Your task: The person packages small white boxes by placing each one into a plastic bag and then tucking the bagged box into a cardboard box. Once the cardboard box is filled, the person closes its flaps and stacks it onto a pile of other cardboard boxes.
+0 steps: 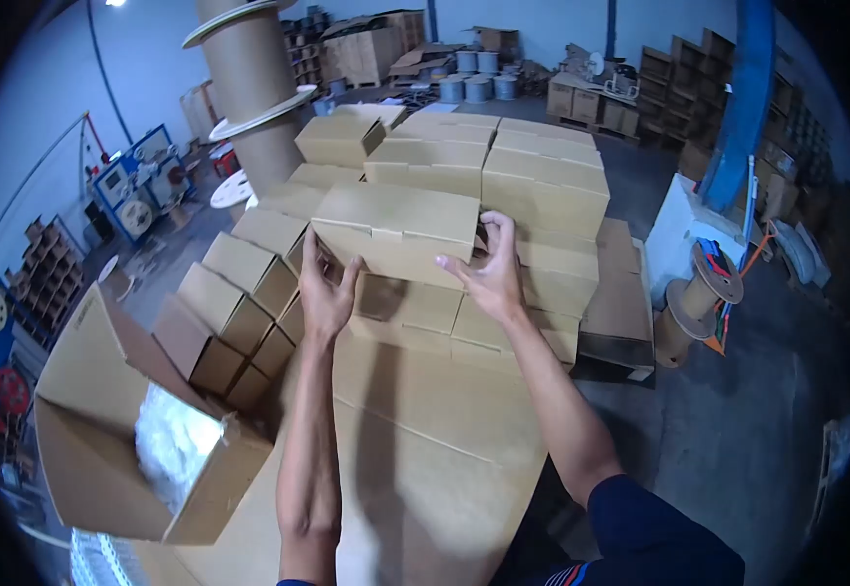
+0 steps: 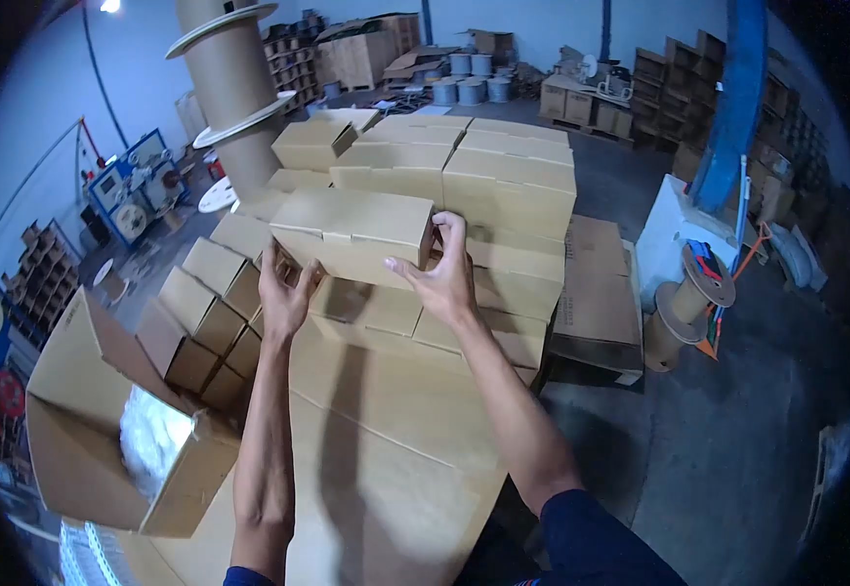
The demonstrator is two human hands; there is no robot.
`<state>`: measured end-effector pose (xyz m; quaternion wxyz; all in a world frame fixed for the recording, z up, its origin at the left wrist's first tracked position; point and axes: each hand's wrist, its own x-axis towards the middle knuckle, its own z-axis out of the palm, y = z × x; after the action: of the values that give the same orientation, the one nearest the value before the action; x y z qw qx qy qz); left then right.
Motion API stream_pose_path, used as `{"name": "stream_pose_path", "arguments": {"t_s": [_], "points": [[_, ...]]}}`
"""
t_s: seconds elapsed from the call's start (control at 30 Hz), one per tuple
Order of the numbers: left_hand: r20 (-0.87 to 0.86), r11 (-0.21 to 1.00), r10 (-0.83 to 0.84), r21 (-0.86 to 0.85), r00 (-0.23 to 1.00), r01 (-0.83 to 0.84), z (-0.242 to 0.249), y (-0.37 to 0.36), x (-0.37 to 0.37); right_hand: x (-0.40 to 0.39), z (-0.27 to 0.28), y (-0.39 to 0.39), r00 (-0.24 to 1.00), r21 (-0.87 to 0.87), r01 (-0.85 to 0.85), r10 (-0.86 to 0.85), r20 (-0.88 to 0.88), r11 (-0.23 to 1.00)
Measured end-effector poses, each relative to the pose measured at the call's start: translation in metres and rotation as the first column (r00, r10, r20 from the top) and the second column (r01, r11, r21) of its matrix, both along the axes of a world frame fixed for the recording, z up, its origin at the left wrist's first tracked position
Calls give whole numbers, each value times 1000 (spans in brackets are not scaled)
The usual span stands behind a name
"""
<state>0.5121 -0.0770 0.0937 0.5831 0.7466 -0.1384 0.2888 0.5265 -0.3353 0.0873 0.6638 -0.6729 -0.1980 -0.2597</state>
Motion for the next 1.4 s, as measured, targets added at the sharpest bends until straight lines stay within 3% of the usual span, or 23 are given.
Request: {"name": "stream_pose_path", "arguments": {"t_s": [0.07, 0.1, 0.2, 0.23, 0.33, 0.57, 0.6, 0.67, 0.73, 0.8, 0.83, 0.87, 0.9, 0.93, 0.97, 1.07, 1.13, 1.17, 1.2, 1.23, 1.27, 1.33, 1.4], "points": [[-37, 993, 36, 110, 999, -32, -6, -4, 29, 28, -5, -4, 999, 24, 7, -6, -46, 1000], [-53, 985, 58, 163, 997, -49, -8, -7, 42, 36, -2, -2, 983, -101, 132, -117, 143, 986], [-22, 996, -19, 85, 1000, 21, -22, -12, 65, 25, -6, -11, 988, -188, 103, -123, -96, 977], [-55, 991, 8, 137, 998, -1, -23, -12, 69, 33, -19, -9, 978, -226, 193, -205, -29, 955], [26, 984, 30, 173, 999, -35, -31, -12, 83, 42, -23, -8, 964, -224, 244, -262, -54, 944], [-86, 974, 105, 209, 991, -85, -18, -16, 80, 45, -24, -9, 952, -230, 245, -279, -129, 942], [-20, 975, 77, 209, 997, -71, -20, -17, 83, 43, -23, -7, 966, -141, 220, -236, -107, 965], [106, 974, 54, 212, 993, -76, -27, -14, 86, 29, -5, -5, 961, -168, 198, -225, -158, 966], [-93, 972, 17, 234, 995, 6, -11, -11, 69, 37, -16, -3, 943, -171, 304, -321, -84, 937], [55, 923, 103, 367, 993, -116, -21, -3, 67, 44, -23, -9, 949, -191, 277, -299, -98, 942], [3, 878, 206, 441, 979, -186, -22, -1, 54, 43, -24, -10, 945, -185, 296, -316, -85, 937], [-43, 822, 310, 514, 950, -245, -18, 1, 37, 38, -20, -6, 940, -178, 316, -333, -72, 932], [-130, 801, 385, 538, 914, -261, -3, 4, 13, 24, -9, 3, 877, -253, 471, -479, 33, 845], [61, 703, 462, 583, 885, -408, -2, 16, 0, 10, -3, 12, 786, -304, 613, -600, 147, 729], [130, 618, 551, 600, 824, -508, 0, 33, -15, 7, -8, 19, 775, -208, 629, -584, 242, 749], [314, 314, 761, 587, 568, -746, 21, 89, -56, -37, -5, 89, 930, -325, 335, -254, 267, 884], [64, 234, 920, 700, 386, -674, 38, 121, -74, -51, -7, 158, 959, -345, -76, 163, 231, 936], [-30, 232, 918, 848, 394, -476, 34, 158, -64, -49, -15, 192, 923, -442, -120, 264, 279, 889], [-120, 249, 938, 887, 326, -390, 28, 173, -60, -51, -19, 220, 900, -469, -233, 371, 227, 852], [-200, 270, 947, 917, 250, -292, 24, 187, -56, -48, -21, 243, 890, -586, -141, 361, 277, 798], [-277, 301, 953, 891, 120, -339, 23, 187, -55, -44, -23, 263, 883, -607, -195, 407, 233, 771], [-397, 319, 912, 844, -102, -430, 20, 187, -53, -35, -8, 289, 931, -769, -66, 317, 182, 636], [-414, 322, 901, 838, -130, -441, 15, 190, -49, -22, -9, 305, 940, -842, -23, 299, 166, 540]]}}
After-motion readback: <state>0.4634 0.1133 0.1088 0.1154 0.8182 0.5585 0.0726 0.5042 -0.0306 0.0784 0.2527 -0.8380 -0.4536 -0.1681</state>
